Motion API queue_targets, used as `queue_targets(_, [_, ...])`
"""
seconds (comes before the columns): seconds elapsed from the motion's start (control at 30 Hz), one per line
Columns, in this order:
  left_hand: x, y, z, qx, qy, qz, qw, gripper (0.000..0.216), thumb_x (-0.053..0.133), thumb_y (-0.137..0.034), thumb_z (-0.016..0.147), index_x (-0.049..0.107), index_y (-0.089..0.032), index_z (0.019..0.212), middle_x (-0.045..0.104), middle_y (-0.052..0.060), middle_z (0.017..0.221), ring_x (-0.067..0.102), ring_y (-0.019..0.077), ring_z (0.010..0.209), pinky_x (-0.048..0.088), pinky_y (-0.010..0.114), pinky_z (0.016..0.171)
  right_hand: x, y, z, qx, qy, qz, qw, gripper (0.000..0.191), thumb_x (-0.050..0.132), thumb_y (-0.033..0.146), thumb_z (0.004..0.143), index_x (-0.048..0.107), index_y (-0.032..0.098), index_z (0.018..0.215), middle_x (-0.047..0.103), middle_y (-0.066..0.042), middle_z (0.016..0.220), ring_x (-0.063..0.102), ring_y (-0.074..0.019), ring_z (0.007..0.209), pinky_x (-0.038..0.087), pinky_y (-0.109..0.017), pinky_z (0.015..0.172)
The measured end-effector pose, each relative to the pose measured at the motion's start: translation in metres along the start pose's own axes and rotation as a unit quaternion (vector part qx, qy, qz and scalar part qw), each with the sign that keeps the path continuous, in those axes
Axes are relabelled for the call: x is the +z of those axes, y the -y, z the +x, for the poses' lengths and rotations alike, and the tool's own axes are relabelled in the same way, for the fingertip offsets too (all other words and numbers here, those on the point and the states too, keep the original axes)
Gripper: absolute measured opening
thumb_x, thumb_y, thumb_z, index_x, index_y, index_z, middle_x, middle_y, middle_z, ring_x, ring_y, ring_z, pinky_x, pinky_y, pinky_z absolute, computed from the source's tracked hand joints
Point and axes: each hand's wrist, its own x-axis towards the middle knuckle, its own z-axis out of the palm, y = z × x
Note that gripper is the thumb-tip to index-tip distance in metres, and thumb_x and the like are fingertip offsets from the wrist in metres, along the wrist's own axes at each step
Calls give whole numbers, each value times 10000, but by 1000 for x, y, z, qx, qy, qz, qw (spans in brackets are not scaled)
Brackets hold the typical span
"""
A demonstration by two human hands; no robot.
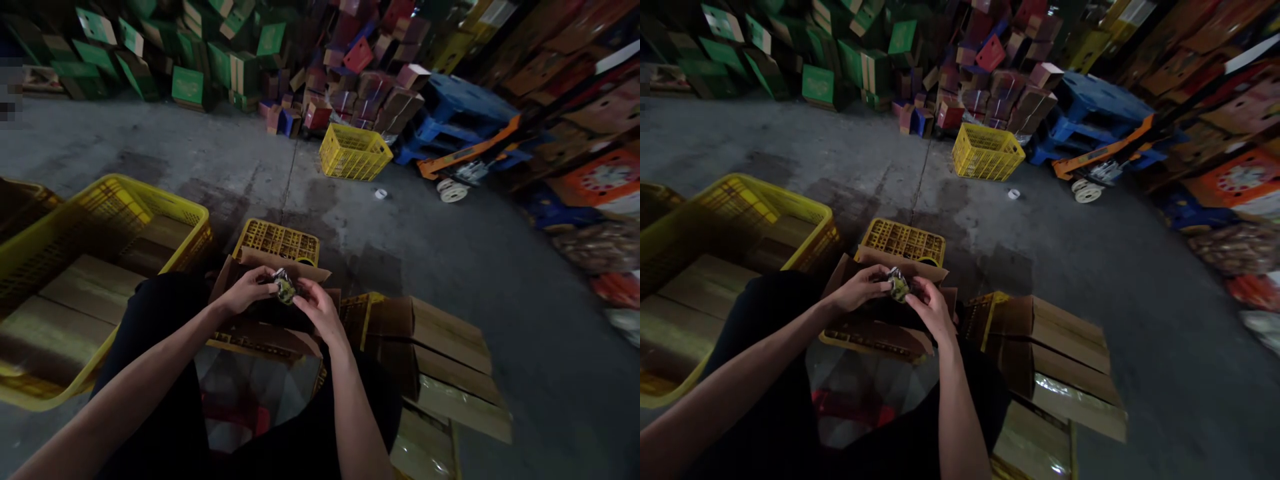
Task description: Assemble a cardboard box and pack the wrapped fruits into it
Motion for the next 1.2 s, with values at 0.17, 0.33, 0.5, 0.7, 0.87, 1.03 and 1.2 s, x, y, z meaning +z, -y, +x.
queue_targets(0.17, [3,-5,1,10,-9,-57,998,532,895,-301,672,657,-229,1142,675,64,1168,667,239,1053,550,385,917,-2,-10,5,17,-83,14,996,291,743,433,761,699,224,958,750,-38,956,698,-229,902,563,-356,839])
queue_targets(0.33, [2,-6,2,-26,-13,-21,999,489,831,-460,736,684,-194,1118,689,93,1142,663,254,1052,565,335,816,1,-6,3,1,-122,-22,992,251,777,435,734,667,226,820,730,-21,803,684,-220,791,549,-332,770])
queue_targets(0.5, [-3,-4,6,-17,-111,-39,993,398,851,-473,689,658,-173,864,677,25,862,657,172,830,547,270,717,12,-3,2,8,-118,47,992,299,821,436,701,610,230,751,725,-3,837,687,-208,843,559,-350,834])
queue_targets(0.7, [-3,-10,5,-14,-124,-88,988,379,874,-431,669,655,-175,843,683,5,855,654,150,827,546,256,736,18,-1,5,54,-107,199,973,403,882,409,639,536,212,705,689,29,866,677,-159,838,589,-405,896])
queue_targets(0.87, [-6,-11,3,-80,-49,-89,992,574,715,-658,783,678,-214,1143,686,117,1204,662,249,1037,576,391,841,8,1,1,43,-112,187,975,386,880,408,646,548,224,721,696,28,845,685,-184,851,599,-456,897])
queue_targets(1.03, [-8,-14,0,-214,-7,-56,975,872,439,-902,761,619,-239,1297,723,144,1161,729,293,930,588,428,790,5,4,-1,1,-73,104,992,333,836,446,699,581,237,748,767,-44,1031,699,-266,1060,508,-486,1028])
queue_targets(1.2, [-6,-13,0,-161,-21,-61,985,526,747,-614,776,730,-186,1082,730,118,1163,692,272,1056,584,366,854,7,9,-1,-35,-50,76,995,240,796,407,744,636,241,809,751,-64,1159,620,-275,1246,434,-474,1107])
